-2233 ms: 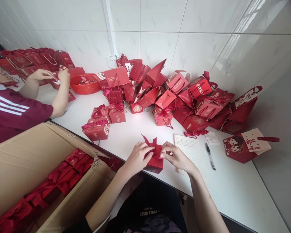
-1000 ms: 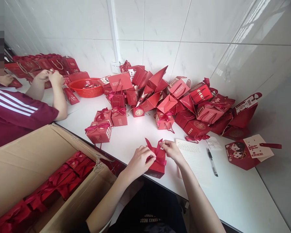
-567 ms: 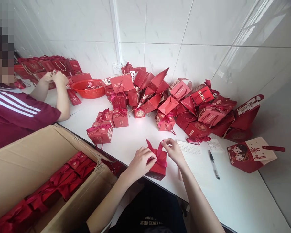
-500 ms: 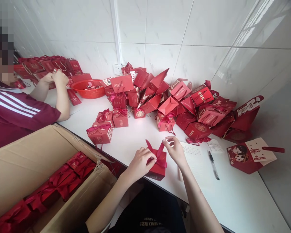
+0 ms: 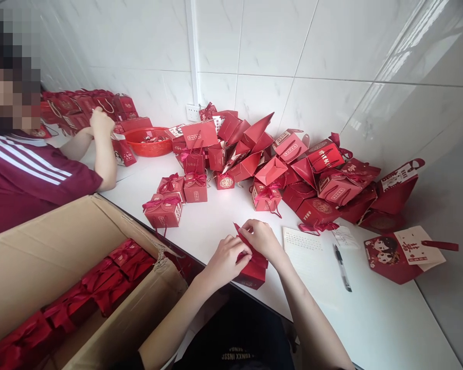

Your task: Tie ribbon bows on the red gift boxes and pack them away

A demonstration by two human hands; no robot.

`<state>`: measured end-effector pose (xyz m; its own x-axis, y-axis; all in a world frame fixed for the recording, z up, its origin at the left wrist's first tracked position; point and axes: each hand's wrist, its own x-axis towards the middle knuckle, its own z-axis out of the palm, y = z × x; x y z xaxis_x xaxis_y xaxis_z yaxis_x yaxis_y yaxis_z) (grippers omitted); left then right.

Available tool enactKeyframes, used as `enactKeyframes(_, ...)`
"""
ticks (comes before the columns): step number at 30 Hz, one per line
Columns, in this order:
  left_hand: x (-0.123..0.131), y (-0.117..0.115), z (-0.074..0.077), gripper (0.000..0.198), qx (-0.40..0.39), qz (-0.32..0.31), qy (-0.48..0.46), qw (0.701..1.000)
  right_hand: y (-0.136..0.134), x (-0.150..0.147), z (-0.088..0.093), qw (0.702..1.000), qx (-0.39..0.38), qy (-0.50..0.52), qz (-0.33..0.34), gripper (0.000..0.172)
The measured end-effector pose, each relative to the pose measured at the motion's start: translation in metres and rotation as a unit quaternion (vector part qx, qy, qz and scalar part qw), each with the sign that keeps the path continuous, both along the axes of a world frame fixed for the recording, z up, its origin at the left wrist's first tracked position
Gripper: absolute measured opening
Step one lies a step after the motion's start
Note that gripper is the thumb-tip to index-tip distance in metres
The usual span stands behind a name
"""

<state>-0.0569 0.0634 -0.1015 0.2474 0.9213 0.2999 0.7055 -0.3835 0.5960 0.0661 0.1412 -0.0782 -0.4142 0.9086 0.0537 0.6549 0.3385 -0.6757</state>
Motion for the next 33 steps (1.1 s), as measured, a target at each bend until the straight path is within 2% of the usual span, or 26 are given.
enactKeyframes(13, 0.0, 0.0, 0.002, 0.01, -0.003, -0.001, -0.002, 1.0, 0.008, 0.002, -0.01, 0.999, -0.012, 0.009, -0.031, 0.017)
enactKeyframes(18, 0.0, -0.001, 0.004, 0.01, -0.014, -0.003, -0.002, 1.0, 0.009, 0.001, -0.007, 0.999, -0.018, 0.015, -0.039, 0.017)
enactKeyframes(21, -0.001, -0.001, 0.003, 0.009, -0.019, 0.0, 0.004, 1.0, 0.009, 0.016, -0.004, 0.997, -0.02, 0.032, -0.062, 0.019)
enactKeyframes(24, -0.001, -0.001, 0.004, 0.008, -0.021, 0.0, 0.002, 1.0, 0.006, 0.043, -0.008, 0.989, -0.011, 0.037, -0.141, 0.034)
enactKeyframes(26, -0.001, -0.001, 0.004, 0.008, -0.024, -0.004, -0.004, 1.0, 0.004, 0.059, -0.016, 0.985, -0.046, 0.029, -0.162, 0.045)
enactKeyframes(29, 0.0, 0.0, 0.005, 0.009, -0.031, -0.009, -0.014, 0.999, 0.001, 0.068, -0.031, 0.981, -0.13, 0.073, -0.121, 0.058)
enactKeyframes(33, 0.0, 0.0, 0.004, 0.009, -0.038, -0.009, -0.017, 0.999, 0.002, 0.057, -0.037, 0.964, -0.155, 0.199, -0.079, 0.055)
